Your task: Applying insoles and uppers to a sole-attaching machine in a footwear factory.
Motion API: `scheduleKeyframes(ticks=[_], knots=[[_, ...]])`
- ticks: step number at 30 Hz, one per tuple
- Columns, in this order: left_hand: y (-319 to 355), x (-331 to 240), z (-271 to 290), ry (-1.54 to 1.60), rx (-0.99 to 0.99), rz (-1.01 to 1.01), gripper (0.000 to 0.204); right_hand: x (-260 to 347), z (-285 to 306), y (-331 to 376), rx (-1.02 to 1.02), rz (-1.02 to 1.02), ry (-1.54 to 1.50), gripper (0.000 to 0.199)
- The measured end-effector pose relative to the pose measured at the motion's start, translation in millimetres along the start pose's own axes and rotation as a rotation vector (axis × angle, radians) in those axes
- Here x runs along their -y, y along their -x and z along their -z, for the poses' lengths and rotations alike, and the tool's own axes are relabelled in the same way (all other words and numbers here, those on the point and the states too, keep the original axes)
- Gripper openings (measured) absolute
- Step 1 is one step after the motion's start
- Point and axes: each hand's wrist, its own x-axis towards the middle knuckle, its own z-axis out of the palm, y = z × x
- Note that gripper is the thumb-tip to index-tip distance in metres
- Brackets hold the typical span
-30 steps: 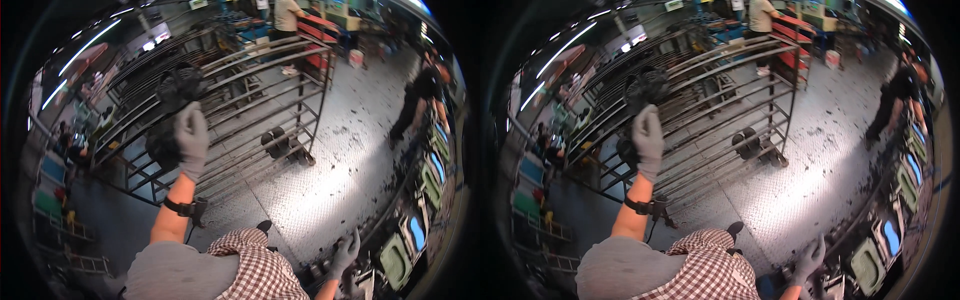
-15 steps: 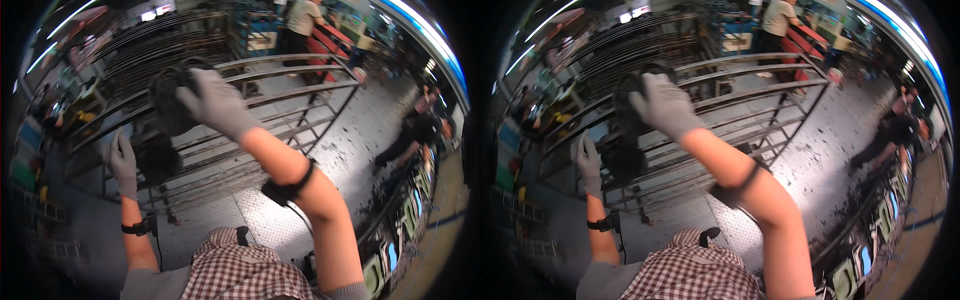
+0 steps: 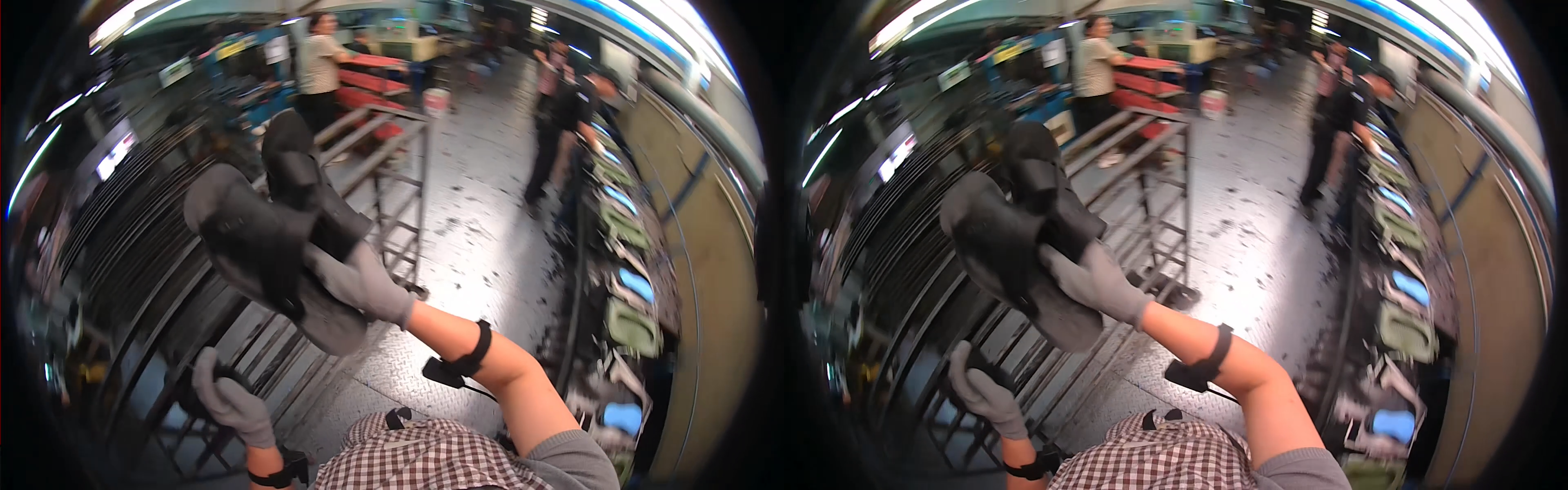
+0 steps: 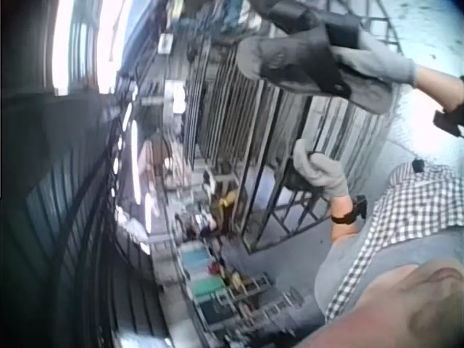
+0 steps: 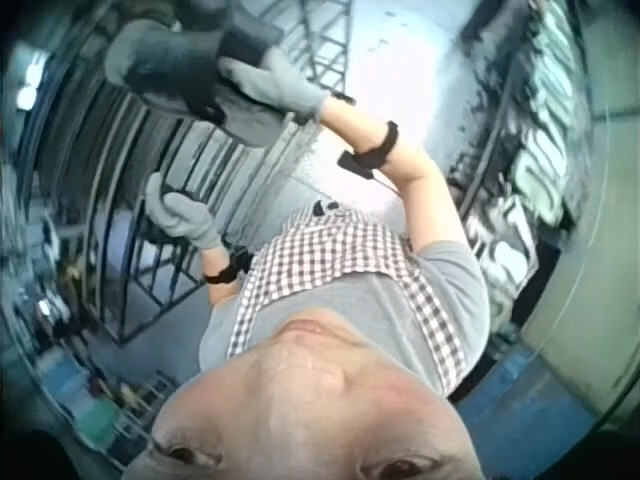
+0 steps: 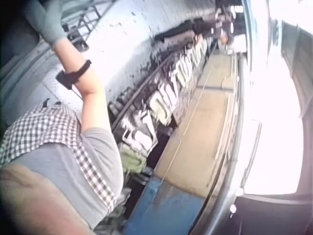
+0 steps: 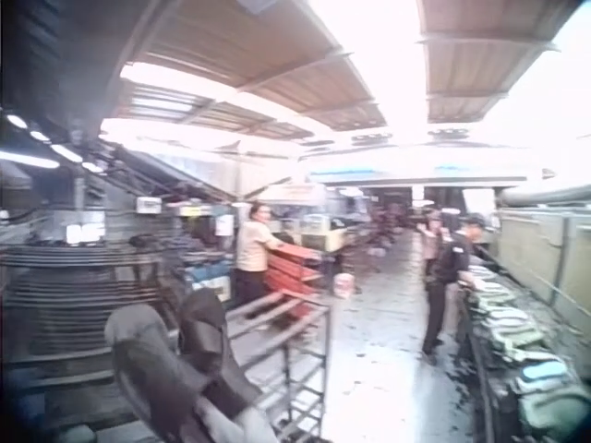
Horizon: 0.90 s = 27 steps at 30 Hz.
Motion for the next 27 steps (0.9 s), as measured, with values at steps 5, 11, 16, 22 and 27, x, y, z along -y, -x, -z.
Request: scheduleKeyframes(ticks=[5, 11, 16, 22, 27], knots=[[35.1, -127.7, -140.2, 0.912, 0.808, 0.114, 0.088, -50.8, 120.2, 177.8, -0.565, -0.164, 0.321, 0.046], [199.1, -228.4, -229.1, 1.1, 1.72, 0.101, 0.078, 1.4, 143.6, 399.2, -1.148, -0.508, 0.444, 0.049], [326.0, -343.0, -145.3, 0.989, 2.307, 0.181, 0.074, 38.7, 75.1, 569.9, -1.95, -0.536, 0.445, 0.043], [453.5, -410.8, -48.5, 1.168, 2.994, -0.413, 0.052, 72.8, -22.3, 727.2, -2.259, -0.196, 0.894, 0.051], [525.7, -462.7, 56.9, 0.877, 3.089, -0.085, 0.025, 153.0, -119.5, 832.5, -2.427, -0.104, 0.584, 0.028]])
